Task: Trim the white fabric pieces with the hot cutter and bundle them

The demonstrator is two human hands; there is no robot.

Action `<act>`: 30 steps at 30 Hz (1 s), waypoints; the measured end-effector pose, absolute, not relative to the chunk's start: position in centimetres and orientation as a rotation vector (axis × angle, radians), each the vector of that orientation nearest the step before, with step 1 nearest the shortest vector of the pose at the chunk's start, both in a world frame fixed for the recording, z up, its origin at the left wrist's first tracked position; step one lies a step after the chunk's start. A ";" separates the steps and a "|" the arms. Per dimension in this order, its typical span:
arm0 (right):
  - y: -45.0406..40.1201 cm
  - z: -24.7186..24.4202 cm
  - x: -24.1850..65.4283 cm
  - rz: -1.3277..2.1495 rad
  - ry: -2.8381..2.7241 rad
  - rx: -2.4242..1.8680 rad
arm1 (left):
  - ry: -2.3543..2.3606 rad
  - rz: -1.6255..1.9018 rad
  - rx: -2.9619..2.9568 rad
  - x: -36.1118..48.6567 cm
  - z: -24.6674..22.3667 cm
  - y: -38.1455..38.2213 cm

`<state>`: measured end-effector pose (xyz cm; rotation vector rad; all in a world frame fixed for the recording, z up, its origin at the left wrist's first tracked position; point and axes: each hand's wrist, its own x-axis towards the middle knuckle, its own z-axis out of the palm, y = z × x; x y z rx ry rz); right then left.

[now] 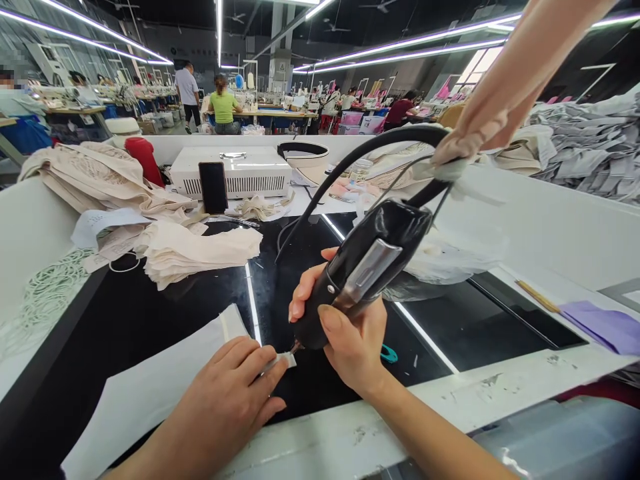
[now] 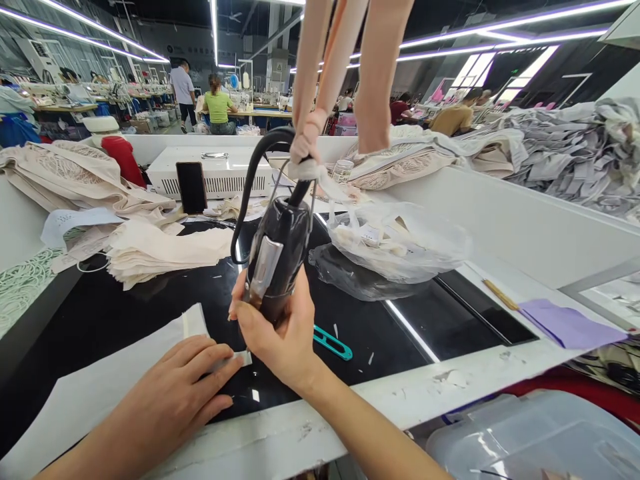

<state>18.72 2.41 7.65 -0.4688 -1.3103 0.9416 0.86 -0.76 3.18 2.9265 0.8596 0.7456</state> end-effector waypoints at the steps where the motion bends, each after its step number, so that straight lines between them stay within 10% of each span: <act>1: 2.4 7.7 18.8 0.942 -1.312 -0.482 | 0.860 0.741 2.920 0.8 3.1 -0.8; 30: 1.3 7.7 19.1 0.906 -1.341 -0.496 | 0.799 0.783 2.924 -0.9 2.5 -0.7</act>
